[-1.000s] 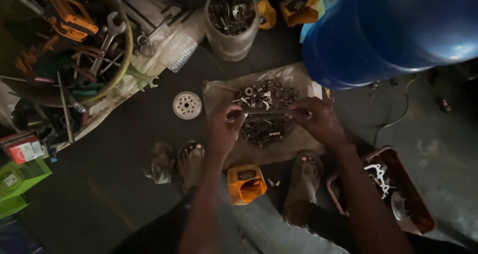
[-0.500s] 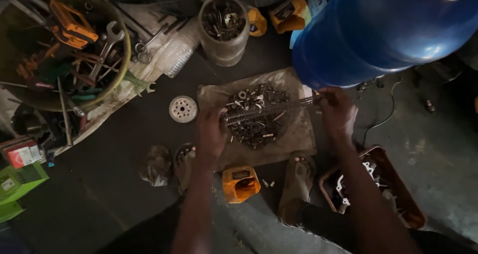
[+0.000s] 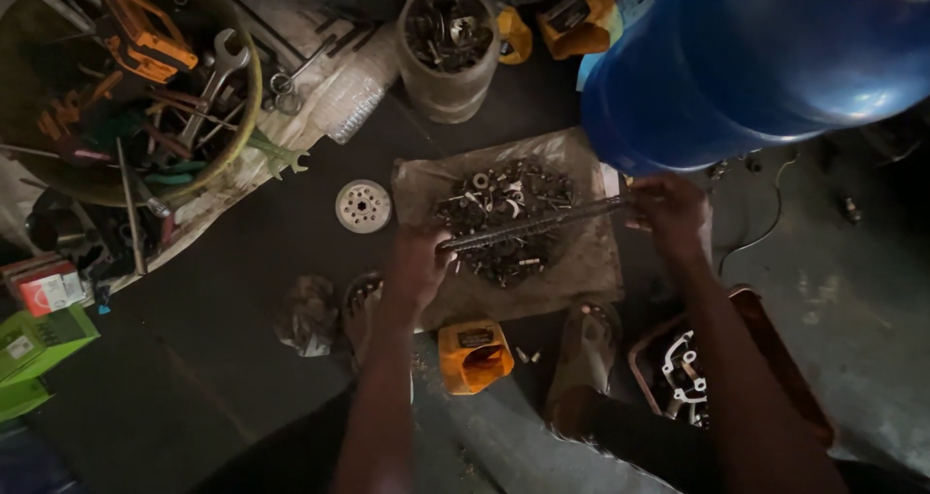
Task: Sorting and inspecting various engine components including nuts, bolts, and a timing chain on a sheet of paper on the floor.
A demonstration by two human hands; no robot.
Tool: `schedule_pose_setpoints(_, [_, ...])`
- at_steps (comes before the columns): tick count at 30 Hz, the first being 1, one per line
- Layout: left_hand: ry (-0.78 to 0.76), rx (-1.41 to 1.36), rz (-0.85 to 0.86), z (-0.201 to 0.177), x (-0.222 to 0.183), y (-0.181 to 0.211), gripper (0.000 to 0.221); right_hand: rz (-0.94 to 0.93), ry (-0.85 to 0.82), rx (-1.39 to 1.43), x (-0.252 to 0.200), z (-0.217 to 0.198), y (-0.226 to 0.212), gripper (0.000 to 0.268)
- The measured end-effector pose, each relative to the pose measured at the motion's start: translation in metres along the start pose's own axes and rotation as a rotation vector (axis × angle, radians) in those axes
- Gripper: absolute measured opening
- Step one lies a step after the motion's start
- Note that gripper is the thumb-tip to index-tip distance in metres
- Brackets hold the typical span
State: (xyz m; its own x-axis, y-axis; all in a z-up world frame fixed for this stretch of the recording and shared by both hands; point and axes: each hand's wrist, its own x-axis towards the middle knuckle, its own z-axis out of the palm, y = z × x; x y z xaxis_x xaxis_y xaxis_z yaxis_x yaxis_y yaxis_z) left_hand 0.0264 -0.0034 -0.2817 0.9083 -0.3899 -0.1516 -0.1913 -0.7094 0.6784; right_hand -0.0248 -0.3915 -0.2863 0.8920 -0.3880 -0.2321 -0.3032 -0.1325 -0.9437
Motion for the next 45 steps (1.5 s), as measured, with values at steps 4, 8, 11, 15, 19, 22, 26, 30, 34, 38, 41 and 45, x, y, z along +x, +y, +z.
schedule_pose_setpoints(4, [0.017,-0.109,-0.028,-0.001,0.002,-0.004,0.023,0.081,0.02,0.015,0.002,-0.01,0.025,0.019])
schedule_pose_setpoints(8, [0.025,-0.157,-0.03,-0.003,0.003,-0.002,0.021,0.111,-0.003,0.03,0.0,-0.013,0.038,0.019])
schedule_pose_setpoints(11, [0.037,-0.16,-0.016,0.0,0.002,-0.007,0.018,0.141,-0.029,0.101,0.001,-0.013,0.044,0.018])
schedule_pose_setpoints(15, [0.058,-0.179,0.042,0.0,0.003,-0.01,0.018,0.173,0.022,0.107,0.0,-0.014,0.047,0.017])
schedule_pose_setpoints(19, [0.076,-0.262,0.015,-0.007,0.002,-0.005,0.022,0.168,0.02,0.055,-0.007,-0.009,0.034,0.017])
schedule_pose_setpoints(22, [0.031,-0.28,-0.066,-0.007,0.003,-0.004,0.019,0.259,0.087,0.065,-0.012,0.0,0.014,0.017])
schedule_pose_setpoints(26, [0.04,-0.244,-0.05,0.0,0.0,-0.017,0.015,0.3,0.116,0.066,-0.017,0.001,0.006,0.017])
schedule_pose_setpoints(30, [0.091,-0.249,0.033,0.0,0.0,-0.019,0.017,0.38,0.151,0.055,-0.018,0.001,0.008,0.016])
schedule_pose_setpoints(34, [0.083,-0.255,0.04,0.002,-0.003,-0.023,0.017,0.408,0.116,0.074,-0.017,-0.004,0.023,0.018])
schedule_pose_setpoints(38, [0.069,-0.26,0.01,0.003,-0.005,-0.023,0.015,0.416,0.101,0.054,-0.021,-0.002,0.013,0.02])
schedule_pose_setpoints(41, [0.068,-0.286,-0.013,0.001,-0.006,-0.022,0.017,0.424,0.105,0.047,-0.023,0.0,0.007,0.02])
schedule_pose_setpoints(45, [0.037,-0.434,-0.064,0.007,-0.01,-0.028,0.023,0.457,0.141,0.057,-0.026,0.005,-0.002,0.02])
